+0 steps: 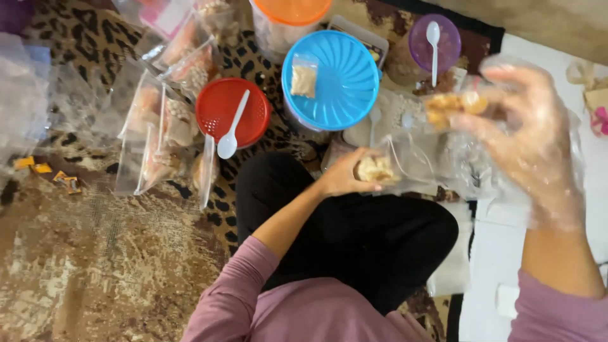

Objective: Manually filling small plastic bags with various food items like crackers and beans using hands and a spoon while sitting on the floor.

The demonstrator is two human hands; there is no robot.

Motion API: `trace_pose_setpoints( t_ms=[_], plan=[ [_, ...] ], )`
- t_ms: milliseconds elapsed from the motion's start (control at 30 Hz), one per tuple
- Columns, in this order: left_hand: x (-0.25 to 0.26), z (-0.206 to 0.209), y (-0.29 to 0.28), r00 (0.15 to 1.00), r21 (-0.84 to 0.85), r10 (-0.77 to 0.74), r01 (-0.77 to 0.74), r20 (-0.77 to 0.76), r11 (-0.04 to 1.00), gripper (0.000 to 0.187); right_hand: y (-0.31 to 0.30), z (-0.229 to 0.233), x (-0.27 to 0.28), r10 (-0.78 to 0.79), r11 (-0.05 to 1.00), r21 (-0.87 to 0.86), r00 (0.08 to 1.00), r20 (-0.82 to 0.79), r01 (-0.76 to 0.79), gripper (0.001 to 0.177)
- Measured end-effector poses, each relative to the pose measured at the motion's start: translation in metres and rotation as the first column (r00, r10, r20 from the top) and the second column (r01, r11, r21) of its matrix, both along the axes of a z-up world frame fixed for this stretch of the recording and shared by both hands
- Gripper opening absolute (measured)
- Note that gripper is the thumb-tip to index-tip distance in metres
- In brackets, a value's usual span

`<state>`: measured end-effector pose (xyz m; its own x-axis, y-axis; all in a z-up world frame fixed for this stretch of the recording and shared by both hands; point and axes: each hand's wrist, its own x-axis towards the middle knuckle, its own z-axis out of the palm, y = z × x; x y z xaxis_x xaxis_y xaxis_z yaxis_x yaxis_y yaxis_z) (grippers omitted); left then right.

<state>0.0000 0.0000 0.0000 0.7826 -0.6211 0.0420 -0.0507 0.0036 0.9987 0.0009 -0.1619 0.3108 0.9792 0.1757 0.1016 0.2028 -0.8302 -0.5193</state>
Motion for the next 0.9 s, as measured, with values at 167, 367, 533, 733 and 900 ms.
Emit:
trace_pose_setpoints(
  t_ms=[167, 367, 533, 733, 900],
  plan=[
    [-0.004, 0.008, 0.005, 1.0, 0.071, -0.021, 0.022, -0.019, 0.997, 0.08, -0.016, -0.028, -0.051, 0.069, 0.995, -0.09, 0.979, 0.19, -0.053, 0.063],
    [-0.009, 0.024, 0.015, 0.996, 0.067, 0.0, 0.006, -0.085, 0.998, 0.081, -0.033, -0.059, -0.073, 0.202, 0.833, -0.553, 0.918, 0.342, 0.023, 0.044],
    [-0.011, 0.027, 0.017, 0.994, 0.082, -0.023, 0.032, -0.108, 0.996, 0.082, -0.037, -0.07, -0.058, 0.399, 0.545, -0.838, 0.876, 0.271, 0.012, 0.034],
    [-0.01, 0.025, 0.016, 0.995, 0.085, -0.038, 0.046, -0.091, 0.995, 0.082, -0.077, -0.094, -0.049, 0.81, -0.156, -0.877, 0.566, 0.15, 0.454, 0.06],
    [-0.01, 0.019, 0.013, 0.996, 0.123, -0.051, 0.059, -0.07, 0.991, 0.076, -0.063, -0.102, -0.03, 0.593, 0.582, -0.658, 0.803, -0.057, -0.477, 0.052]
  ],
)
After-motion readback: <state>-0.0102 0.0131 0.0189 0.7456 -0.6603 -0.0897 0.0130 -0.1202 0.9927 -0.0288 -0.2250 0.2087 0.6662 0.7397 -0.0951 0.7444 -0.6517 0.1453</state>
